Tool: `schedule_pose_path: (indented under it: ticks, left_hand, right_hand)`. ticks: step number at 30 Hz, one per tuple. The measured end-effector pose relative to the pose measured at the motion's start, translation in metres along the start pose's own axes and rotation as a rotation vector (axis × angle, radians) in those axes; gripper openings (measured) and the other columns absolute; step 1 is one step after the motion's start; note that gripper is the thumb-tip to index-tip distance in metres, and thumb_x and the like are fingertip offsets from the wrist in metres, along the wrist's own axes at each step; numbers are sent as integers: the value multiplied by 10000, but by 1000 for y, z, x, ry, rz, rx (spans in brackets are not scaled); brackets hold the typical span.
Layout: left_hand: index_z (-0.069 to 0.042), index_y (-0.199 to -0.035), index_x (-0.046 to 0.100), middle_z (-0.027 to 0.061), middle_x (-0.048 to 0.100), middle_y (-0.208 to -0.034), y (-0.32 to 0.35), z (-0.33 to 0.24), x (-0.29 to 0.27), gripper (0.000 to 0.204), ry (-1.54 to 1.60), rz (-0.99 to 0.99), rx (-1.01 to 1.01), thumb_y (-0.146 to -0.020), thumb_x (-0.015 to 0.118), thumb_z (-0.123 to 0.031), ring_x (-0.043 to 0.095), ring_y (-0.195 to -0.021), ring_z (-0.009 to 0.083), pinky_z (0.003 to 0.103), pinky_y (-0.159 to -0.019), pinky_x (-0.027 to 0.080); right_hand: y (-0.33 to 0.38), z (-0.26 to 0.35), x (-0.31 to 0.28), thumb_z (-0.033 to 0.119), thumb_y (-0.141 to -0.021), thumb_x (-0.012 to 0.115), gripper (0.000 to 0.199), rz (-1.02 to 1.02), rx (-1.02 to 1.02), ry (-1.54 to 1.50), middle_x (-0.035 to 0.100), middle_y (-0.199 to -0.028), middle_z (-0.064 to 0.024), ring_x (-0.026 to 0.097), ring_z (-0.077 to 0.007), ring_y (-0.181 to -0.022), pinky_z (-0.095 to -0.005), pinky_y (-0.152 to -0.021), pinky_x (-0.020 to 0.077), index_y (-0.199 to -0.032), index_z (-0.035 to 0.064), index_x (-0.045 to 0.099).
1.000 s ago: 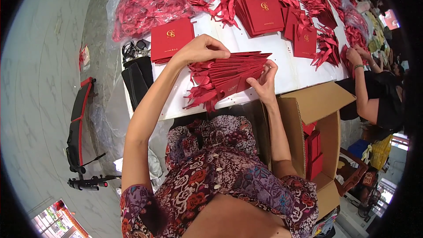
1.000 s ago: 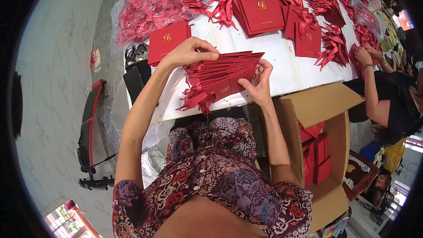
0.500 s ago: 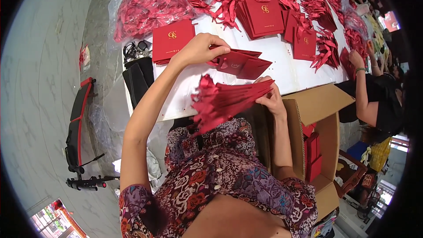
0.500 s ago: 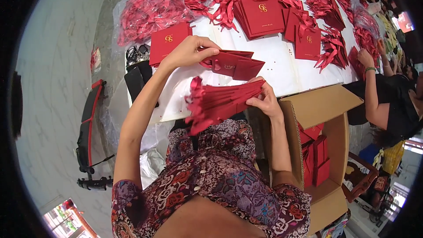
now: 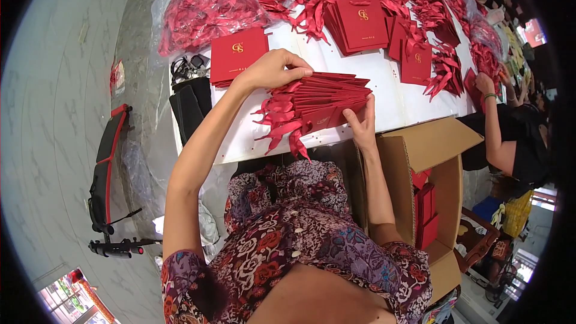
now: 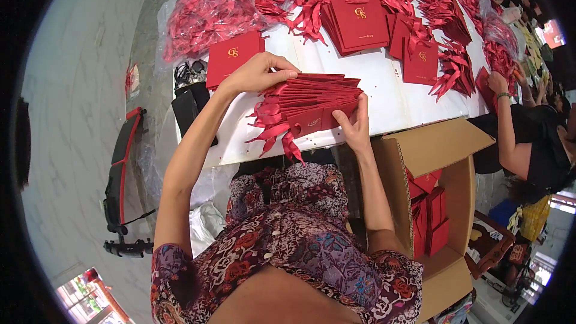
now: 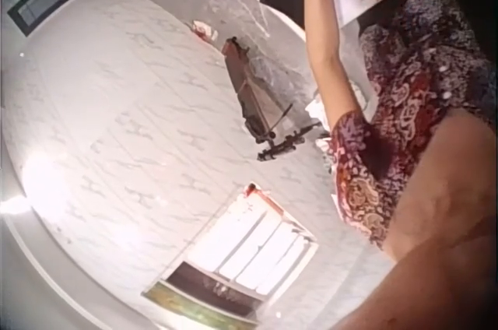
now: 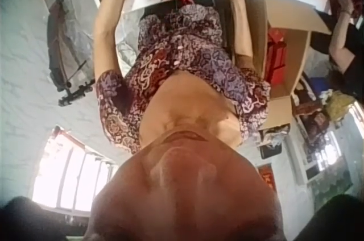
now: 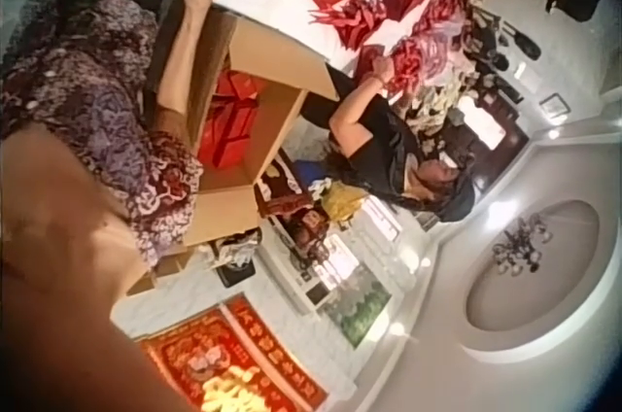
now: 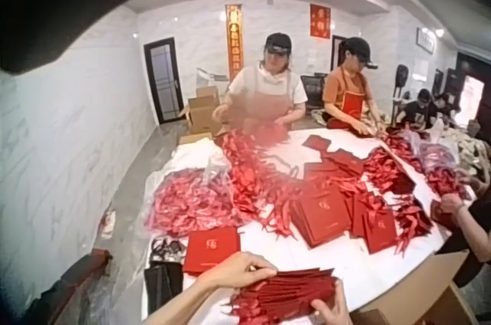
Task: Tying red ribbons onto small red gift bags and organizing them into stacks.
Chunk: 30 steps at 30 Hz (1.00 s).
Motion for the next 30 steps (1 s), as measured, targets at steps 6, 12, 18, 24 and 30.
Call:
schedule_pose_path:
  ticks: [6,12,18,24,30]
  left_hand:
    - [-79,-1056,766,56,752,-861,-7,2,0,277,97,17,-197,-951,663,-314,652,-766,97,285,-756,513]
    - [-35,-967,764,-8,691,-748,-14,12,3,320,303,48,-207,-967,644,-332,547,-688,42,269,-666,465]
    - [13,-1032,742,-9,712,-851,-27,13,-1,314,118,13,-267,-994,624,-275,568,-749,29,228,-680,477]
    - [14,-860,738,-8,696,-769,-25,9,9,374,254,-38,-163,-956,659,-339,563,-695,52,253,-676,479]
    - [-14,-1225,588,41,667,-1080,3,15,9,470,651,152,-130,-875,769,-271,606,-994,103,251,-875,478]
  right_hand:
    - [-1,2,0,40,-871,711,644,-15,-35,-87,503,-1307,-134,509,-222,-1207,-364,-1074,386,-1383,2,322]
    - [-5,-5,-8,1,-845,729,632,42,100,-258,539,-1303,-126,526,-197,-1214,-353,-1064,411,-1365,7,370]
    - [-7,1,7,-20,-834,731,560,134,140,-299,586,-1241,-103,560,-183,-1167,-338,-1046,425,-1308,16,435]
    - [-15,-1,15,-16,-861,712,508,91,77,-275,574,-1245,-110,547,-178,-1163,-328,-1036,418,-1281,21,429]
    - [-11,-2,18,13,-889,696,482,29,12,-220,549,-1250,-118,535,-179,-1152,-329,-1032,414,-1283,11,419]
Point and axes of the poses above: each hand's wrist, its own y-axis away from the middle knuckle, its own x-axis out of the palm, z = x × y, the point moved 4 cm from there along -y, towards the middle knuckle
